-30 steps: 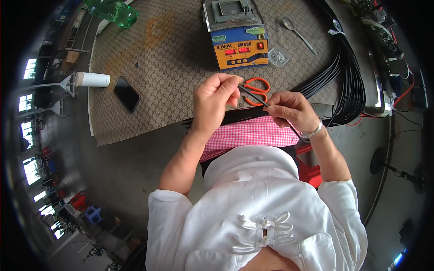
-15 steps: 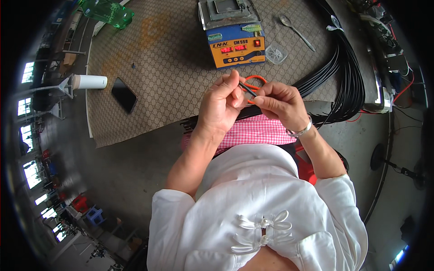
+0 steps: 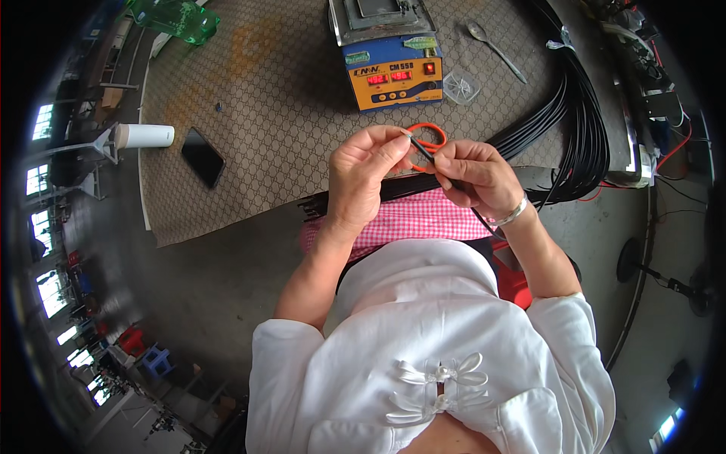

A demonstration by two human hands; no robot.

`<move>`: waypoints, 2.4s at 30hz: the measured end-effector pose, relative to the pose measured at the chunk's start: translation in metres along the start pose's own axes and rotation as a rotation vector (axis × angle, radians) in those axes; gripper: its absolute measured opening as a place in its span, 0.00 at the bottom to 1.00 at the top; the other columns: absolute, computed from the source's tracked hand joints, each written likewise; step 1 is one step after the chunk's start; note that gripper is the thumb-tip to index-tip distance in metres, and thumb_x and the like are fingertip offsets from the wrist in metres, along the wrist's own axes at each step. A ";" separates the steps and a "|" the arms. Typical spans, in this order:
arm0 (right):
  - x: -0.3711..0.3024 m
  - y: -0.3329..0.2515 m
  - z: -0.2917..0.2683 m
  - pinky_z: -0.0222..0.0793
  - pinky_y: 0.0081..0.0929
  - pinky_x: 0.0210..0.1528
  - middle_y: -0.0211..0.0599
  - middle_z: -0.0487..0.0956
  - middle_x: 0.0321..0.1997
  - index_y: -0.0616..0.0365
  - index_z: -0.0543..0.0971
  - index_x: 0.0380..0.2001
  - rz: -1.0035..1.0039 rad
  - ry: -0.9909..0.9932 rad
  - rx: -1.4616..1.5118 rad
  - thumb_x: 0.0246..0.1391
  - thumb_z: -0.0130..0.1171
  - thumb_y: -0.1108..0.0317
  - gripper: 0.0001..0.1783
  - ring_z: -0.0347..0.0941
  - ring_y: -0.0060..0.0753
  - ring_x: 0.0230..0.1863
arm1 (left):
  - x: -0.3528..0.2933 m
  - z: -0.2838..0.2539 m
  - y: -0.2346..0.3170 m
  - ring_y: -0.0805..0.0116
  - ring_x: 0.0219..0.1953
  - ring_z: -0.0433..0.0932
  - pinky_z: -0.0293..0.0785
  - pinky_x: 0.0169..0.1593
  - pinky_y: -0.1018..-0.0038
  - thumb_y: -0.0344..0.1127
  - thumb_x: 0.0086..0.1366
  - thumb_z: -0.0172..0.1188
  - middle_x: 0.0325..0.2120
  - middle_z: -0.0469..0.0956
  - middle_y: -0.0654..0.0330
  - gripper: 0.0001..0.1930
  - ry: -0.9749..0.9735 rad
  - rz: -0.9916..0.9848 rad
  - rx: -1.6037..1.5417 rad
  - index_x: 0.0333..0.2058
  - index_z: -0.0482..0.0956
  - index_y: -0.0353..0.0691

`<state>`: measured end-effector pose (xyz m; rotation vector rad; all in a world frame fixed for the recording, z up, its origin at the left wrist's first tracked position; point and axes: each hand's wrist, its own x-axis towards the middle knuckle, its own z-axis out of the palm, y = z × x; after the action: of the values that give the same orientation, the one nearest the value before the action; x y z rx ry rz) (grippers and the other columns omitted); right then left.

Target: Manually assemble electronic components by attaching connectors to wires and using a crimping/testing machine.

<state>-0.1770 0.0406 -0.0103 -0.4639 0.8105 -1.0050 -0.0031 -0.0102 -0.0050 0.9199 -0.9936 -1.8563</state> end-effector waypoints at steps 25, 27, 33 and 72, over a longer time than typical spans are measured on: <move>0.004 0.007 0.000 0.53 0.11 0.12 0.31 0.72 0.18 0.62 0.74 0.25 -0.146 0.055 0.013 0.46 0.58 0.76 0.03 0.66 0.19 0.14 | -0.002 0.003 0.001 0.77 0.25 0.71 0.68 0.31 0.83 0.29 0.59 0.53 0.24 0.75 0.62 0.06 -0.073 -0.063 -0.220 0.34 0.74 0.36; 0.003 0.006 0.001 0.53 0.11 0.12 0.30 0.72 0.18 0.62 0.74 0.24 -0.132 0.063 -0.016 0.46 0.58 0.75 0.03 0.65 0.18 0.14 | -0.003 0.002 0.003 0.77 0.26 0.73 0.68 0.31 0.83 0.28 0.58 0.54 0.25 0.76 0.61 0.05 -0.053 -0.014 -0.109 0.33 0.74 0.35; 0.003 0.007 -0.001 0.52 0.10 0.13 0.29 0.71 0.17 0.62 0.74 0.23 -0.129 0.086 -0.131 0.46 0.58 0.75 0.03 0.63 0.16 0.14 | 0.000 -0.002 0.005 0.77 0.25 0.74 0.70 0.31 0.83 0.27 0.56 0.55 0.24 0.76 0.60 0.04 -0.032 0.031 0.032 0.31 0.74 0.33; 0.017 0.039 0.000 0.60 0.11 0.20 0.24 0.69 0.22 0.62 0.75 0.26 -0.548 0.217 -0.440 0.46 0.59 0.76 0.03 0.63 0.11 0.20 | 0.002 -0.002 -0.012 0.77 0.21 0.69 0.65 0.26 0.81 0.28 0.56 0.53 0.19 0.71 0.62 0.03 0.027 -0.199 -0.451 0.25 0.71 0.35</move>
<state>-0.1505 0.0437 -0.0431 -1.0043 1.1399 -1.4018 -0.0058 -0.0087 -0.0169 0.7838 -0.4444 -2.1095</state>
